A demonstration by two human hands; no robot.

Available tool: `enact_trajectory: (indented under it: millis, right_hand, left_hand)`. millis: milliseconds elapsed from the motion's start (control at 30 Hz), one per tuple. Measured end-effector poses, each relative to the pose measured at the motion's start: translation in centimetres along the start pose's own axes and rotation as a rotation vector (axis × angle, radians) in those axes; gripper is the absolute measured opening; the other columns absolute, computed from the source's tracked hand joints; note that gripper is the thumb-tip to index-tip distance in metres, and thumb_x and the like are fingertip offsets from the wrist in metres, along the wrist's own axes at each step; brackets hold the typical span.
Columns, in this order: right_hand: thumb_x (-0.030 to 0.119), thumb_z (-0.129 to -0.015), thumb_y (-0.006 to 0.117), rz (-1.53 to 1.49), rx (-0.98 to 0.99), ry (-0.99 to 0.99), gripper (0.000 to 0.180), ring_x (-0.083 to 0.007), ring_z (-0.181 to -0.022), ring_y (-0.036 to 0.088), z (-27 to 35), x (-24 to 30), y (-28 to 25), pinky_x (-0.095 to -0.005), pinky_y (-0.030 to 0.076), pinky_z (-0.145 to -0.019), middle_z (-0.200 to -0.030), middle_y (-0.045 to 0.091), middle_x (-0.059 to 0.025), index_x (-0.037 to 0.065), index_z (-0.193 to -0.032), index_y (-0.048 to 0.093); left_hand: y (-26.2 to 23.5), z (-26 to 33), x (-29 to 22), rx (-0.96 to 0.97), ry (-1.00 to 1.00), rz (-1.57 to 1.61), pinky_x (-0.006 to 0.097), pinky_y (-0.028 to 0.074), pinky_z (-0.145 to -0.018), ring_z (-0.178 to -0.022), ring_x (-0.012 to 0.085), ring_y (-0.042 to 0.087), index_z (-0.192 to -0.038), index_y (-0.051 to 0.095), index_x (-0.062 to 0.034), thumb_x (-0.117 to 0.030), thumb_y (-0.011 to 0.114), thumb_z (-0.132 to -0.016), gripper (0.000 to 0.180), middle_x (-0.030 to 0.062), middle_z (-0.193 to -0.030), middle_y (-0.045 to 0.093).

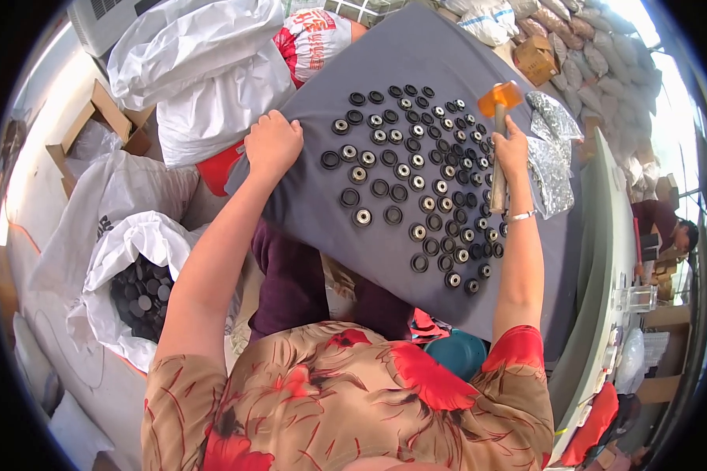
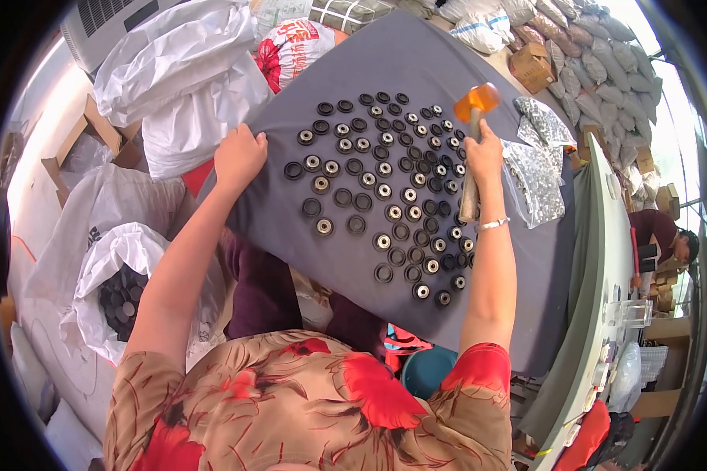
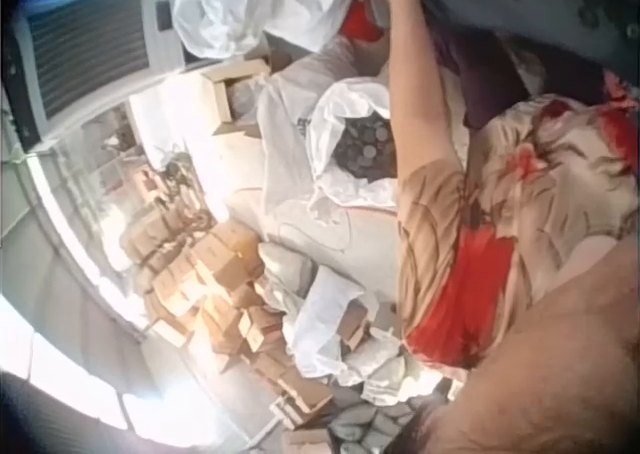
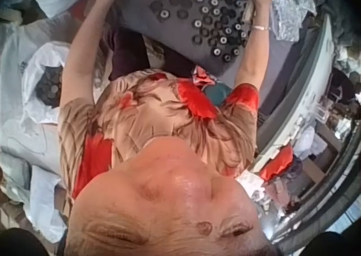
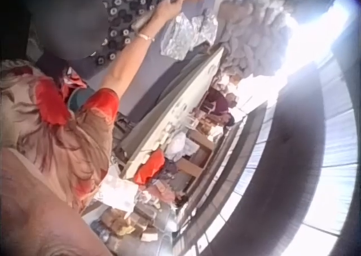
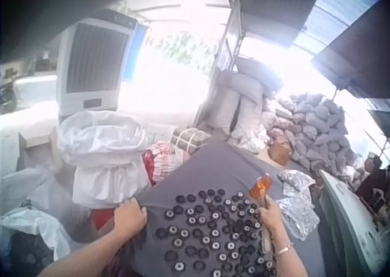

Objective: The person assembles small plastic rings with metal inserts by hand, using a mallet to tap the inserts into place on a padded workbench.

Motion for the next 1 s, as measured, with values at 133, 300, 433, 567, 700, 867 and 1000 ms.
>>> enact_trajectory:
  millis: [133, 300, 433, 567, 700, 867, 1000]
  right_hand:
    - [0.01, -0.075, 0.066, 0.14, 0.114, -0.002, 0.064, -0.0216, -0.068, 0.069, -1.0, -2.4, 1.8, -0.0349, 0.054, -0.07, -0.103, 0.069, -0.0195, 0.003, -0.137, 0.05]
    - [0.011, -0.075, 0.065, 0.041, 0.046, -0.023, 0.064, -0.0235, -0.088, 0.07, -1.9, -0.3, 1.8, -0.0342, 0.053, -0.079, -0.112, 0.067, -0.021, 0.003, -0.137, 0.05]
    - [0.011, -0.077, 0.058, 0.298, 0.079, -0.057, 0.06, -0.035, -0.113, 0.059, -1.7, 1.0, 4.0, -0.0398, 0.045, -0.098, -0.121, 0.062, -0.0222, 0.004, -0.136, 0.05]
    - [0.013, -0.077, 0.06, 0.138, 0.18, 0.037, 0.062, -0.0348, -0.105, 0.063, -2.2, 2.7, 4.1, -0.0403, 0.048, -0.092, -0.114, 0.064, -0.0233, 0.005, -0.138, 0.049]
    - [0.012, -0.075, 0.064, 0.093, 0.102, -0.011, 0.064, -0.0279, -0.074, 0.07, -2.0, 1.6, 3.4, -0.0377, 0.055, -0.071, -0.101, 0.069, -0.0217, 0.004, -0.137, 0.05]
    - [0.002, -0.081, 0.063, -0.143, 0.16, 0.118, 0.057, -0.0145, -0.044, 0.054, -2.0, -0.5, 2.2, -0.0298, 0.045, -0.041, -0.066, 0.058, -0.0054, 0.004, -0.137, 0.051]
    - [0.005, -0.08, 0.064, -0.098, 0.101, 0.047, 0.061, -0.0135, -0.047, 0.056, 2.4, 0.4, -3.6, -0.029, 0.048, -0.045, -0.075, 0.064, -0.0079, 0.005, -0.139, 0.049]
  left_hand:
    - [0.5, 0.1, -0.2, -0.009, 0.015, -0.026, 0.049, 0.051, -0.079, -0.091, 0.0381, 0.065, -0.099, 0.059, 0.0032, -0.034, 0.055, -0.089, 0.039, 0.0214, -0.098, 0.065]
    - [0.2, 0.0, 0.1, -0.003, -0.002, -0.013, 0.05, 0.051, -0.079, -0.092, 0.038, 0.064, -0.098, 0.059, 0.0035, -0.034, 0.056, -0.089, 0.039, 0.0214, -0.098, 0.065]
    - [0.1, -0.3, -0.5, -0.008, 0.01, 0.011, 0.049, 0.051, -0.079, -0.092, 0.0377, 0.064, -0.097, 0.059, 0.0032, -0.034, 0.056, -0.089, 0.038, 0.0211, -0.097, 0.065]
    - [0.4, 0.4, 0.9, -0.019, -0.003, -0.027, 0.049, 0.051, -0.079, -0.092, 0.0374, 0.064, -0.097, 0.059, 0.0028, -0.034, 0.056, -0.089, 0.037, 0.0208, -0.096, 0.065]
    - [0.0, 0.4, 0.4, -0.016, 0.0, -0.004, 0.049, 0.051, -0.079, -0.092, 0.0374, 0.064, -0.097, 0.059, 0.0026, -0.035, 0.056, -0.089, 0.038, 0.0206, -0.096, 0.065]
    - [1.1, 0.1, 0.8, -0.006, 0.011, -0.024, 0.049, 0.051, -0.079, -0.092, 0.0379, 0.064, -0.097, 0.059, 0.0026, -0.035, 0.056, -0.089, 0.039, 0.0208, -0.097, 0.065]
    - [0.3, -0.2, 0.3, -0.005, 0.006, -0.029, 0.049, 0.051, -0.08, -0.093, 0.0384, 0.064, -0.098, 0.059, 0.0032, -0.036, 0.055, -0.089, 0.04, 0.0219, -0.098, 0.065]
Point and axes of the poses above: each hand's wrist, its own z-axis away from the middle knuckle, its own y-axis out of the palm, x = y × z, the point moved 2 cm from there along -z, towards the middle knuckle
